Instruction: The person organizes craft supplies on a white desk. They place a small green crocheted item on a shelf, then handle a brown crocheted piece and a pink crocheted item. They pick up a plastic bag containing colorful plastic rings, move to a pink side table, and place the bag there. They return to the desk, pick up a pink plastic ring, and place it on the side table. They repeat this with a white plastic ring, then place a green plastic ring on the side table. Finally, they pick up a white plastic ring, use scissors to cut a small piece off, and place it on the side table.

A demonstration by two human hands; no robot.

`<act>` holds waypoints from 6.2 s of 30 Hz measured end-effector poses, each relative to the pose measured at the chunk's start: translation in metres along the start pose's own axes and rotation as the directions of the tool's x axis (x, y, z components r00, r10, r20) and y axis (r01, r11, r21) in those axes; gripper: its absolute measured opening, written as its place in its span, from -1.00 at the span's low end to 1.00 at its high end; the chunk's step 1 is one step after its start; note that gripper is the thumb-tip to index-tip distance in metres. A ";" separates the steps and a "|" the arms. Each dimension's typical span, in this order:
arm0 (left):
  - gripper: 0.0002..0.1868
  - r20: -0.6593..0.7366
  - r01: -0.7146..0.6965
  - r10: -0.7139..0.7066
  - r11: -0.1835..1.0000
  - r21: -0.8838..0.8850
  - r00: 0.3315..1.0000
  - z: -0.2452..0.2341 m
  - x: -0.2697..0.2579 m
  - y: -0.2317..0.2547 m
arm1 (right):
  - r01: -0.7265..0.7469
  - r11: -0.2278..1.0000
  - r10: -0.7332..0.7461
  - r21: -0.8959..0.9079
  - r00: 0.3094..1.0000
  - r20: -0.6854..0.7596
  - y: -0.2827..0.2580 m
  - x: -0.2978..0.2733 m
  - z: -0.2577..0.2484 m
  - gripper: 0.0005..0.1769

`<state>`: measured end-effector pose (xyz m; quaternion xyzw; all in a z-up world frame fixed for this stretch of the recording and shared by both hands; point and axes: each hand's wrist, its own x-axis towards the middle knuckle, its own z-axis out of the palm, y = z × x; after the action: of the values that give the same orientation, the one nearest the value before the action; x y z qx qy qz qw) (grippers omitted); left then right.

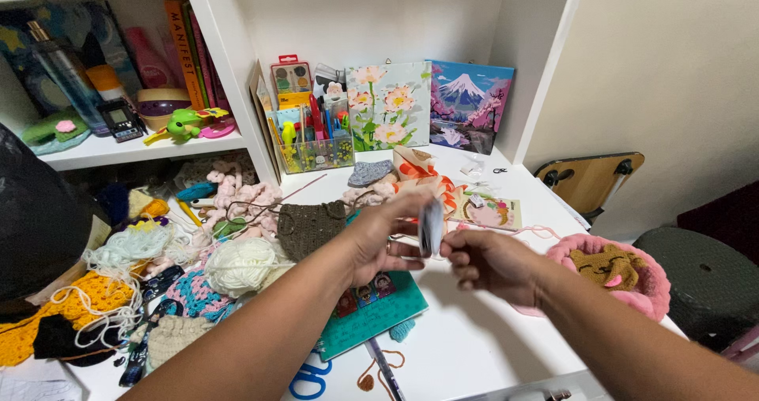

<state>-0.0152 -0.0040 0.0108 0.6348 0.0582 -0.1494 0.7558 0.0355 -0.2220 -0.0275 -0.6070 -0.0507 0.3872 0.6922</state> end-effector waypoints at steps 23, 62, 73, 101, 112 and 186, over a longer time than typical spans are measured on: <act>-0.34 0.107 0.113 -0.110 0.993 -0.023 0.988 0.038 0.020 -0.020 | 0.461 0.770 -0.540 -0.442 0.839 -0.064 -0.024 -0.038 -0.015 -0.69; -0.71 0.682 -0.200 0.053 0.970 0.140 0.730 0.576 0.101 -0.070 | 0.370 0.869 -0.385 -0.330 0.084 -0.919 0.050 -0.460 -0.284 -0.68; -0.71 0.746 -0.204 -0.026 0.955 0.215 0.665 0.670 0.128 -0.111 | 0.294 0.918 -0.273 -0.267 -0.020 -0.962 0.078 -0.506 -0.332 -0.71; -0.72 0.906 -0.871 -0.127 0.250 0.423 0.404 0.866 0.356 -0.177 | 0.244 0.965 -0.068 -0.099 -0.135 -0.989 0.089 -0.525 -0.643 -0.78; -0.85 0.971 -0.944 -0.093 0.229 0.237 0.221 0.875 0.364 -0.197 | 0.049 0.993 -0.103 -0.105 -0.046 -0.994 0.116 -0.505 -0.684 -0.79; 0.00 0.995 -0.995 0.070 0.069 0.072 0.077 0.796 0.295 -0.190 | -0.544 0.732 0.267 0.411 -0.326 -0.907 0.268 -0.524 -0.530 0.26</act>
<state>0.1272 -0.8551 -0.1008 0.6723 -0.7079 -0.0504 0.2107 -0.1695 -0.9693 -0.1907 -0.7147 0.6570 0.0168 0.2393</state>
